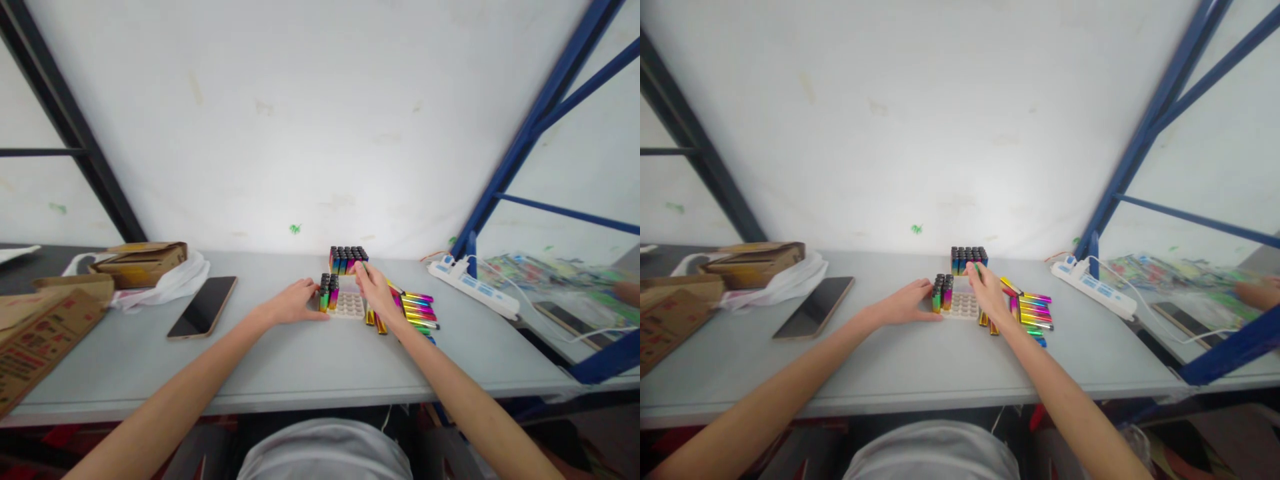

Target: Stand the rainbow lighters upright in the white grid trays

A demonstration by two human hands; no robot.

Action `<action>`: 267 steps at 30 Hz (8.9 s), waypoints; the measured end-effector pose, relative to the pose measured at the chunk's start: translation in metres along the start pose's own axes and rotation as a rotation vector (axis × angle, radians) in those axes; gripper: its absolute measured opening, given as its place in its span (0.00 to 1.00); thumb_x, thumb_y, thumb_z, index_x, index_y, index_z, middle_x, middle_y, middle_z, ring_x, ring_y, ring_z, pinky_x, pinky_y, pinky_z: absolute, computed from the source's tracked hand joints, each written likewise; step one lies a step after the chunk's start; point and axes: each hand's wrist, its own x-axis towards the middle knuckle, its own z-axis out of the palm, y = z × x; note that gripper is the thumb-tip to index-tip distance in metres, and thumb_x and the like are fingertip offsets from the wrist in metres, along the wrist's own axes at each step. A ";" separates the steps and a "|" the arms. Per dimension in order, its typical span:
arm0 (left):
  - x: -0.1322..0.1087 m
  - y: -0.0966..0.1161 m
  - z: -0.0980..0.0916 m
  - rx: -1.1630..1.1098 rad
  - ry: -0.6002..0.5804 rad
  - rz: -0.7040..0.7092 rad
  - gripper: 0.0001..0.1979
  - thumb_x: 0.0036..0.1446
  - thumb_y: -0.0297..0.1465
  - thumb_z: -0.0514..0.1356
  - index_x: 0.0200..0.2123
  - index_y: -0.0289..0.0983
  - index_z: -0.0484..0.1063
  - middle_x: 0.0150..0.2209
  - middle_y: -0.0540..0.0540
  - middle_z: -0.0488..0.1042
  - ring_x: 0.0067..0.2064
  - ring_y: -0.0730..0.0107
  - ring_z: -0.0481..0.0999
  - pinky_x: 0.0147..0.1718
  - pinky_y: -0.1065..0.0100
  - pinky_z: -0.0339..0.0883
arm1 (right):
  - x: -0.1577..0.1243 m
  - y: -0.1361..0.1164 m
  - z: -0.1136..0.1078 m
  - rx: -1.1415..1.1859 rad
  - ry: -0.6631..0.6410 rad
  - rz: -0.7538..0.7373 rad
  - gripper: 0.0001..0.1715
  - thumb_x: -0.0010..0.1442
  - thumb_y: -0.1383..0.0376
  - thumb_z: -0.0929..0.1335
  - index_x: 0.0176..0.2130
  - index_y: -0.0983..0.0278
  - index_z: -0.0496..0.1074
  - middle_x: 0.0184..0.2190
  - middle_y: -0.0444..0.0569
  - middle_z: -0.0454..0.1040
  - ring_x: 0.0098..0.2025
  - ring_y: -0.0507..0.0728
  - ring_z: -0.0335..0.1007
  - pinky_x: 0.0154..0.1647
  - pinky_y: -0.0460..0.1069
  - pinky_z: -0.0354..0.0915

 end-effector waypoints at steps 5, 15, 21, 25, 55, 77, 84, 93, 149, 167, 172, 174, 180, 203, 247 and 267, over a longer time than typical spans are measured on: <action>0.000 0.001 0.000 0.008 0.005 -0.002 0.33 0.54 0.61 0.65 0.44 0.36 0.77 0.44 0.39 0.76 0.46 0.49 0.77 0.48 0.56 0.72 | -0.007 -0.016 0.008 -0.182 0.141 -0.078 0.33 0.68 0.38 0.64 0.26 0.59 0.60 0.22 0.40 0.58 0.28 0.53 0.55 0.30 0.49 0.53; 0.000 0.005 -0.003 -0.002 0.008 -0.008 0.31 0.53 0.59 0.67 0.43 0.36 0.77 0.43 0.39 0.76 0.45 0.49 0.77 0.47 0.56 0.73 | -0.006 -0.011 0.015 -0.304 0.149 -0.075 0.24 0.62 0.48 0.63 0.23 0.57 0.54 0.19 0.39 0.55 0.25 0.53 0.51 0.28 0.49 0.48; -0.001 0.004 -0.003 0.018 -0.006 -0.006 0.31 0.55 0.59 0.66 0.44 0.36 0.77 0.43 0.39 0.76 0.46 0.49 0.77 0.47 0.56 0.72 | -0.007 -0.009 0.015 -0.309 0.103 -0.111 0.30 0.67 0.42 0.63 0.24 0.59 0.58 0.20 0.39 0.56 0.27 0.53 0.53 0.30 0.49 0.50; 0.000 0.003 -0.002 0.010 -0.005 -0.002 0.32 0.54 0.59 0.67 0.43 0.36 0.77 0.43 0.39 0.76 0.46 0.48 0.77 0.47 0.56 0.72 | -0.005 -0.005 0.014 -0.349 0.092 -0.113 0.27 0.65 0.46 0.63 0.23 0.59 0.57 0.19 0.39 0.56 0.26 0.53 0.52 0.29 0.49 0.48; -0.001 0.004 -0.003 -0.002 0.007 0.001 0.34 0.54 0.62 0.65 0.45 0.37 0.78 0.44 0.39 0.76 0.46 0.48 0.77 0.47 0.57 0.71 | -0.009 -0.022 -0.010 -0.504 -0.399 -0.195 0.32 0.72 0.44 0.66 0.24 0.60 0.72 0.22 0.45 0.78 0.25 0.55 0.69 0.30 0.48 0.58; 0.000 0.007 -0.005 0.048 -0.037 -0.017 0.32 0.55 0.61 0.65 0.43 0.36 0.76 0.45 0.38 0.75 0.48 0.47 0.76 0.49 0.56 0.71 | 0.023 0.027 -0.100 -1.162 -0.271 0.187 0.15 0.68 0.57 0.74 0.45 0.67 0.84 0.46 0.60 0.83 0.49 0.64 0.79 0.49 0.50 0.67; -0.001 0.006 -0.005 0.043 -0.031 -0.017 0.33 0.55 0.62 0.64 0.43 0.37 0.76 0.46 0.38 0.75 0.48 0.48 0.77 0.49 0.56 0.71 | 0.020 0.026 -0.088 -1.068 -0.194 0.199 0.13 0.73 0.62 0.67 0.51 0.65 0.78 0.48 0.60 0.83 0.50 0.64 0.79 0.50 0.51 0.66; -0.001 0.005 -0.005 0.012 -0.022 -0.007 0.33 0.55 0.61 0.65 0.44 0.36 0.76 0.46 0.37 0.76 0.48 0.47 0.76 0.49 0.55 0.71 | 0.018 0.014 -0.054 -0.477 0.018 0.011 0.23 0.70 0.47 0.65 0.39 0.62 0.79 0.27 0.45 0.76 0.29 0.56 0.68 0.33 0.49 0.61; -0.002 0.007 -0.006 0.010 -0.017 -0.014 0.34 0.55 0.62 0.64 0.45 0.36 0.76 0.46 0.37 0.76 0.48 0.47 0.77 0.50 0.53 0.72 | 0.003 -0.007 0.001 0.171 -0.027 0.202 0.37 0.63 0.30 0.63 0.38 0.60 0.73 0.25 0.42 0.64 0.25 0.54 0.60 0.27 0.49 0.60; -0.002 0.006 -0.004 0.008 0.002 -0.014 0.34 0.54 0.63 0.64 0.44 0.37 0.77 0.45 0.38 0.76 0.47 0.48 0.77 0.49 0.55 0.72 | 0.001 0.012 -0.004 -0.414 -0.271 -0.132 0.08 0.73 0.62 0.66 0.51 0.59 0.68 0.42 0.52 0.84 0.45 0.62 0.82 0.47 0.55 0.71; -0.002 0.006 -0.005 0.005 -0.002 -0.009 0.34 0.54 0.63 0.64 0.44 0.37 0.77 0.45 0.39 0.76 0.47 0.48 0.76 0.49 0.56 0.72 | 0.003 0.004 -0.014 -0.474 -0.301 -0.152 0.14 0.72 0.61 0.68 0.56 0.59 0.71 0.47 0.53 0.85 0.50 0.63 0.82 0.54 0.56 0.71; -0.002 0.006 -0.005 0.015 -0.007 -0.012 0.34 0.54 0.63 0.64 0.44 0.37 0.77 0.45 0.39 0.76 0.47 0.48 0.76 0.49 0.56 0.72 | 0.007 0.003 -0.028 -0.532 -0.230 -0.159 0.14 0.74 0.58 0.66 0.55 0.59 0.73 0.47 0.53 0.85 0.49 0.62 0.82 0.55 0.56 0.70; -0.001 0.007 -0.006 0.035 -0.025 -0.017 0.33 0.55 0.62 0.64 0.44 0.38 0.76 0.45 0.39 0.75 0.47 0.48 0.76 0.49 0.56 0.72 | 0.021 0.025 -0.084 -0.982 -0.030 0.088 0.11 0.70 0.66 0.68 0.48 0.65 0.79 0.48 0.62 0.83 0.51 0.65 0.80 0.55 0.55 0.69; -0.001 0.007 -0.005 0.027 -0.022 -0.016 0.32 0.55 0.60 0.65 0.44 0.36 0.76 0.45 0.38 0.76 0.47 0.48 0.77 0.49 0.55 0.72 | 0.017 0.006 -0.044 0.323 0.129 0.100 0.31 0.45 0.50 0.83 0.46 0.58 0.80 0.38 0.47 0.82 0.42 0.59 0.78 0.50 0.55 0.74; -0.001 0.004 -0.003 0.019 -0.013 -0.009 0.33 0.54 0.62 0.65 0.44 0.37 0.76 0.44 0.39 0.76 0.48 0.46 0.76 0.50 0.55 0.72 | 0.002 0.010 -0.004 -0.291 0.044 -0.040 0.23 0.62 0.50 0.63 0.23 0.58 0.53 0.19 0.40 0.54 0.26 0.53 0.51 0.30 0.50 0.47; -0.003 0.005 -0.004 -0.008 -0.017 -0.020 0.33 0.55 0.61 0.65 0.45 0.36 0.76 0.46 0.38 0.75 0.48 0.47 0.76 0.50 0.54 0.71 | 0.000 -0.016 -0.022 -0.478 -0.202 -0.218 0.28 0.73 0.44 0.63 0.29 0.59 0.66 0.23 0.42 0.67 0.27 0.55 0.61 0.34 0.50 0.57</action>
